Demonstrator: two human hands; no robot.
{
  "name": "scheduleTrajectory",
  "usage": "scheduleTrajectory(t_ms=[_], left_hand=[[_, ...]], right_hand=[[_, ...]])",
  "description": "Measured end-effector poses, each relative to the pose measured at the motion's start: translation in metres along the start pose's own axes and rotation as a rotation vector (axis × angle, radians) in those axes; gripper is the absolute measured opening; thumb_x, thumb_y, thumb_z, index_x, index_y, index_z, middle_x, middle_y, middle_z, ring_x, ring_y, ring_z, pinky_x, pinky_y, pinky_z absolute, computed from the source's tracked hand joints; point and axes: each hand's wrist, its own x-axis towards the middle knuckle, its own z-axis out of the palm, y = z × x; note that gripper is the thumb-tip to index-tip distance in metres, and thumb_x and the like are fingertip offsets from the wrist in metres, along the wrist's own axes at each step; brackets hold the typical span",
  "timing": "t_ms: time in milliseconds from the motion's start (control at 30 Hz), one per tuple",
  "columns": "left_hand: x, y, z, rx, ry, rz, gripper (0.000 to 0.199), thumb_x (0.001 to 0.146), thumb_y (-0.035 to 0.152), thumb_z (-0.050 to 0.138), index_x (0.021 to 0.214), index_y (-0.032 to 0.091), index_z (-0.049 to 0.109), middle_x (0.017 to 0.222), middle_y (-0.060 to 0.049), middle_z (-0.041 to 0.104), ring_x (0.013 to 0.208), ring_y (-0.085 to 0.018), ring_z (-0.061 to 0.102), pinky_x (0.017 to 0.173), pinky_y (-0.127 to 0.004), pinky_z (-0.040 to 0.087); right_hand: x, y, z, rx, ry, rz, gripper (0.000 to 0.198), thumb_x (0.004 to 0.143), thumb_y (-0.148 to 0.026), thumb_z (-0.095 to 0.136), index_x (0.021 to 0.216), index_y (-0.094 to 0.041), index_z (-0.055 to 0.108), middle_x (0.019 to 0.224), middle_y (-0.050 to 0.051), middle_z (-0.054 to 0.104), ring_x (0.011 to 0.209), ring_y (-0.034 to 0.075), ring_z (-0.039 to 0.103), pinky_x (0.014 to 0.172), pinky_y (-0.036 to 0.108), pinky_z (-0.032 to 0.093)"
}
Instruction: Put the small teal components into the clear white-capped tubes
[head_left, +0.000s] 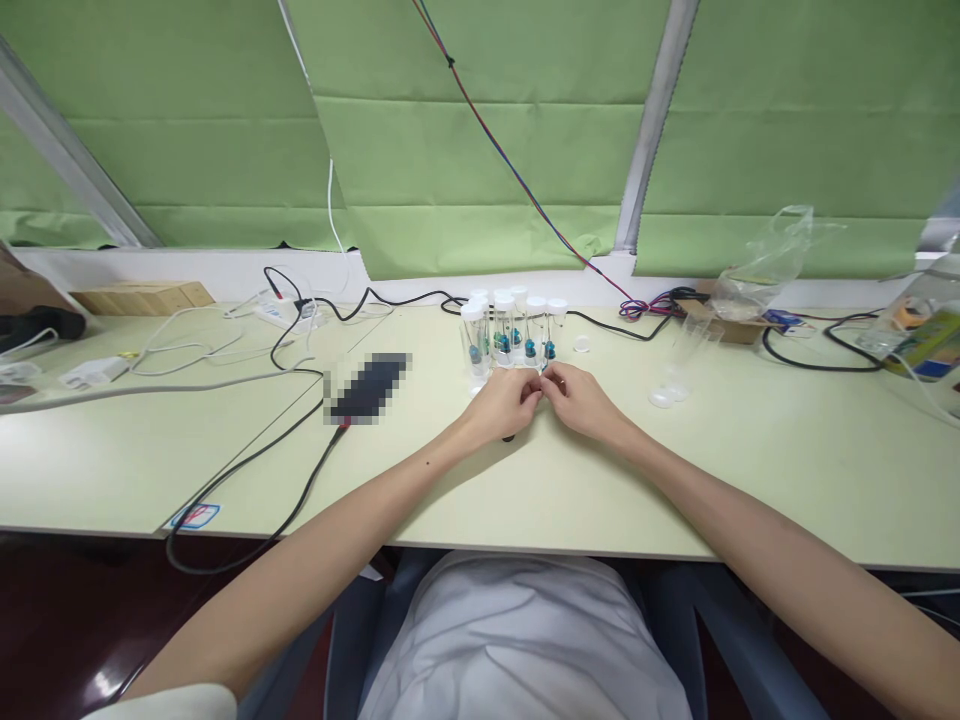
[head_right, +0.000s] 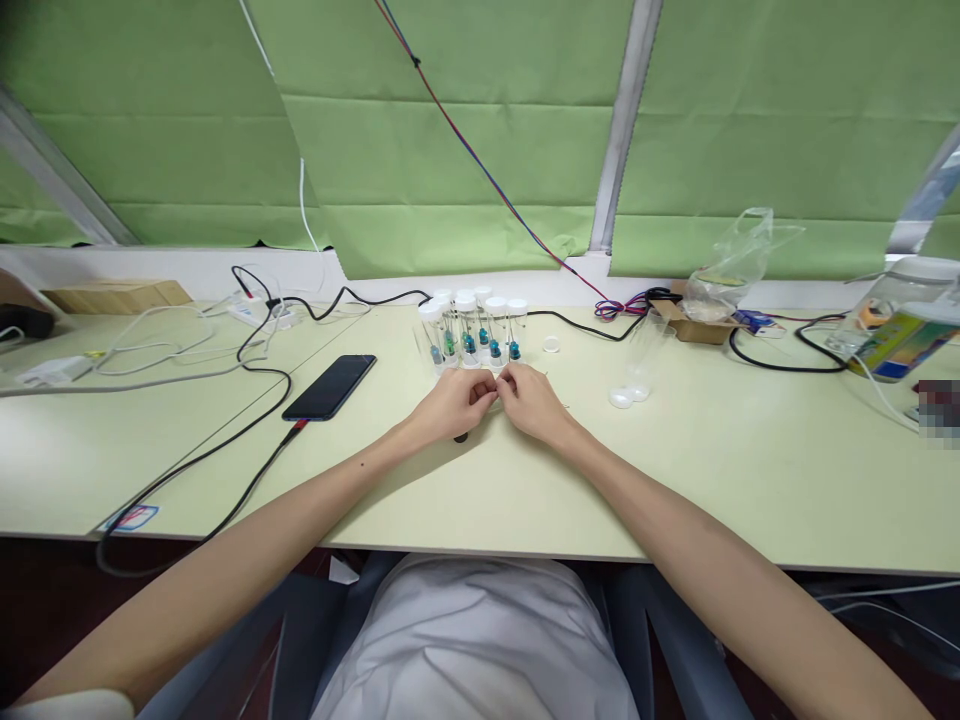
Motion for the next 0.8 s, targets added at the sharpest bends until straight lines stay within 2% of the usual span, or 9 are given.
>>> scheduleTrajectory(t_ms=[367, 600, 800], left_hand=[[0.0008, -0.0014, 0.0001, -0.061, 0.045, -0.006, 0.017, 0.088, 0.015, 0.049, 0.082, 0.016, 0.066, 0.071, -0.003, 0.067, 0.063, -0.016, 0.057, 0.060, -0.028, 0.038], [0.0009, -0.0016, 0.0005, -0.018, 0.058, -0.037, 0.018, 0.089, 0.017, 0.051, 0.082, 0.016, 0.068, 0.072, -0.004, 0.069, 0.064, -0.017, 0.058, 0.062, -0.029, 0.039], [0.0028, -0.0017, -0.0046, 0.045, 0.131, -0.059, 0.017, 0.090, 0.018, 0.052, 0.087, 0.017, 0.068, 0.080, -0.005, 0.071, 0.068, -0.018, 0.061, 0.066, -0.030, 0.042]], right_hand=[[0.0012, 0.0023, -0.0009, 0.109, 0.060, 0.018, 0.019, 0.091, -0.030, 0.050, 0.081, -0.019, 0.063, 0.080, 0.004, 0.069, 0.071, 0.018, 0.059, 0.070, 0.030, 0.043], [0.0012, 0.0007, -0.0015, 0.266, 0.046, 0.122, 0.027, 0.091, -0.039, 0.053, 0.075, -0.020, 0.061, 0.052, -0.002, 0.058, 0.048, 0.015, 0.054, 0.057, 0.030, 0.043], [0.0031, -0.0003, -0.0044, 0.288, 0.183, 0.115, 0.029, 0.088, -0.043, 0.056, 0.074, -0.018, 0.063, 0.057, 0.001, 0.061, 0.048, 0.015, 0.053, 0.055, 0.029, 0.043]])
